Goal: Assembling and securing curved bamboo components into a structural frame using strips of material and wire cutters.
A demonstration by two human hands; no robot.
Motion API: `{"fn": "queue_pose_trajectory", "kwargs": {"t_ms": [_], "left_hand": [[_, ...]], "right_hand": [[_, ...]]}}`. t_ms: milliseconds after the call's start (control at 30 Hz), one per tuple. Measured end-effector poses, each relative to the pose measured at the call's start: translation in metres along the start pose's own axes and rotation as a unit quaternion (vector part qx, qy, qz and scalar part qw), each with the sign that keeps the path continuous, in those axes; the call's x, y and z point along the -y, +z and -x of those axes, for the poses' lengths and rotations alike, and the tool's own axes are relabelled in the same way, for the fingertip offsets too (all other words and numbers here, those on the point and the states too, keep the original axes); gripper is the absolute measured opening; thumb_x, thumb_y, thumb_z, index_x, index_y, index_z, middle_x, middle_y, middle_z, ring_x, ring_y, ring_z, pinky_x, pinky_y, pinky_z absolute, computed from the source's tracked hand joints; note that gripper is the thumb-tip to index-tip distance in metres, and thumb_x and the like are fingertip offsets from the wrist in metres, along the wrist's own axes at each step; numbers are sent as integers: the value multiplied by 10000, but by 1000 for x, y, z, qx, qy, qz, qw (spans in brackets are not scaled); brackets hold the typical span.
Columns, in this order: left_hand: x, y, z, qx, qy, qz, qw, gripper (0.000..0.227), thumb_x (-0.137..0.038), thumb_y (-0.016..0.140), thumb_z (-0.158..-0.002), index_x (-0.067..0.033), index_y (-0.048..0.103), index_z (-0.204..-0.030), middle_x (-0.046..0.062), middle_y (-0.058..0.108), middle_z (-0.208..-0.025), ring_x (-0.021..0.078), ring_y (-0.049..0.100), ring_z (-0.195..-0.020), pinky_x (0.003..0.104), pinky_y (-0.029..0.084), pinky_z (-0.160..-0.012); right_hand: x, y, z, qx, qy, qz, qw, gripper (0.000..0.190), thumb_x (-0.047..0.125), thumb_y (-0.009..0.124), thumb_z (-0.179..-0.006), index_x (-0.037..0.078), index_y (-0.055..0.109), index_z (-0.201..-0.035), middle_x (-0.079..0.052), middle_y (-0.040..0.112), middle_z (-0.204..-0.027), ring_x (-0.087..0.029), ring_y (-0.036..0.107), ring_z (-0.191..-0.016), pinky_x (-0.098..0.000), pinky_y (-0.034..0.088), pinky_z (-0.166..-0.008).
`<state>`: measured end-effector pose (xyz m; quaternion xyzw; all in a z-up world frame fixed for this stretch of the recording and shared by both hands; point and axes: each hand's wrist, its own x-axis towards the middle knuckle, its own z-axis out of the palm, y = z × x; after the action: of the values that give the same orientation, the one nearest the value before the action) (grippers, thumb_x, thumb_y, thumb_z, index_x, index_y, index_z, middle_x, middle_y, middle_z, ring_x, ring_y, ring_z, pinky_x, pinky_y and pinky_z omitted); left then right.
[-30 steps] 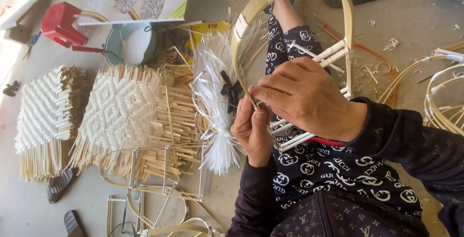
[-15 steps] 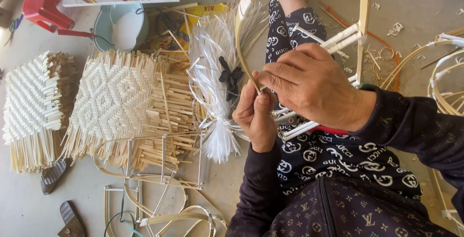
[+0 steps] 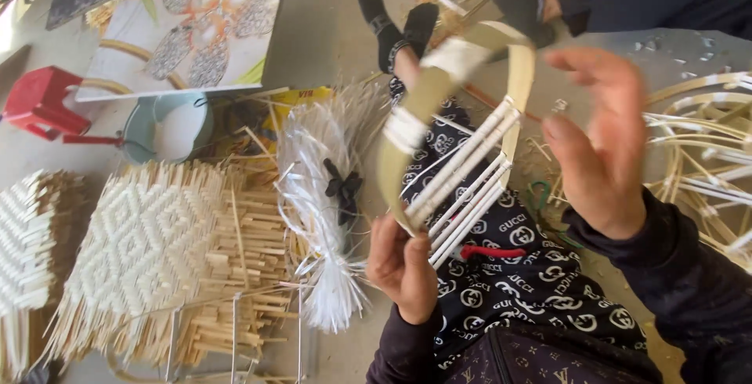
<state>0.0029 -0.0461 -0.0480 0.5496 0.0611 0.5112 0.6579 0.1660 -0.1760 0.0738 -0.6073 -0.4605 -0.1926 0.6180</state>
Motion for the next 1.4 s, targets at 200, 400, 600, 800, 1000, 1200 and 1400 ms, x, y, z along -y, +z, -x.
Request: {"fn": "queue_pose_trajectory", "kwargs": {"t_ms": [200, 400, 600, 800, 1000, 1200, 1400], "left_hand": [[-17, 27, 18, 66, 9, -37, 997, 339, -45, 699, -984, 115, 644, -1277, 115, 629, -1066, 135, 611, -880, 257, 496, -774], [-15, 23, 25, 70, 42, -94, 992, 379, -91, 729, -977, 104, 651, -1292, 128, 671, -1068, 127, 622, -842, 238, 495, -733], [-15, 27, 17, 53, 36, -71, 995, 348, -127, 709, -1012, 98, 655, -1272, 108, 640, -1089, 144, 618, -905, 246, 499, -787], [-3, 7, -10, 14, 19, -58, 998, 385, -135, 703, -1004, 117, 659, -1292, 54, 590, -1014, 117, 589, -873, 227, 470, -782], [2, 1, -19, 2, -2, 2, 1000, 440, -141, 703, -998, 119, 616, -1341, 68, 605, -1041, 127, 615, -861, 246, 491, -760], [-7, 0, -57, 6, -74, 68, 995, 445, -115, 675, -1007, 99, 598, -1390, 49, 607, -977, 105, 559, -782, 244, 442, -666], [-13, -2, -77, 25, -147, 197, 969, 463, -71, 670, -1031, 71, 558, -1457, 38, 612, -948, 106, 499, -743, 251, 403, -681]], "right_hand": [[-26, -7, 28, -11, 249, -97, 964, 303, 125, 421, -1088, -27, 627, -1250, -75, 677, -1149, -87, 617, -1004, -256, 498, -921], [-34, 1, 49, -117, 239, -219, 939, 255, 119, 435, -1109, -26, 641, -1150, -91, 720, -1143, -75, 613, -862, -250, 499, -807], [-49, 1, 48, -71, 273, -172, 944, 294, 106, 445, -1111, -75, 674, -1142, -111, 708, -1057, -93, 630, -887, -262, 502, -819], [-43, -19, 12, 129, 165, -205, 956, 458, 289, 449, -1142, -31, 478, -1468, -124, 629, -1317, -159, 604, -1252, -324, 495, -1110], [-46, -22, 11, 166, 173, -200, 950, 571, 377, 442, -1138, -51, 432, -1515, -150, 611, -1441, -186, 587, -1347, -347, 439, -1198], [-73, -14, 10, 160, 128, -105, 973, 406, 241, 538, -1132, 12, 580, -1465, -102, 717, -1213, -142, 685, -1061, -274, 579, -962], [-60, -9, -4, 186, 151, -130, 962, 434, 168, 524, -1144, -9, 482, -1538, -76, 685, -1182, -100, 665, -974, -244, 572, -883]]}}
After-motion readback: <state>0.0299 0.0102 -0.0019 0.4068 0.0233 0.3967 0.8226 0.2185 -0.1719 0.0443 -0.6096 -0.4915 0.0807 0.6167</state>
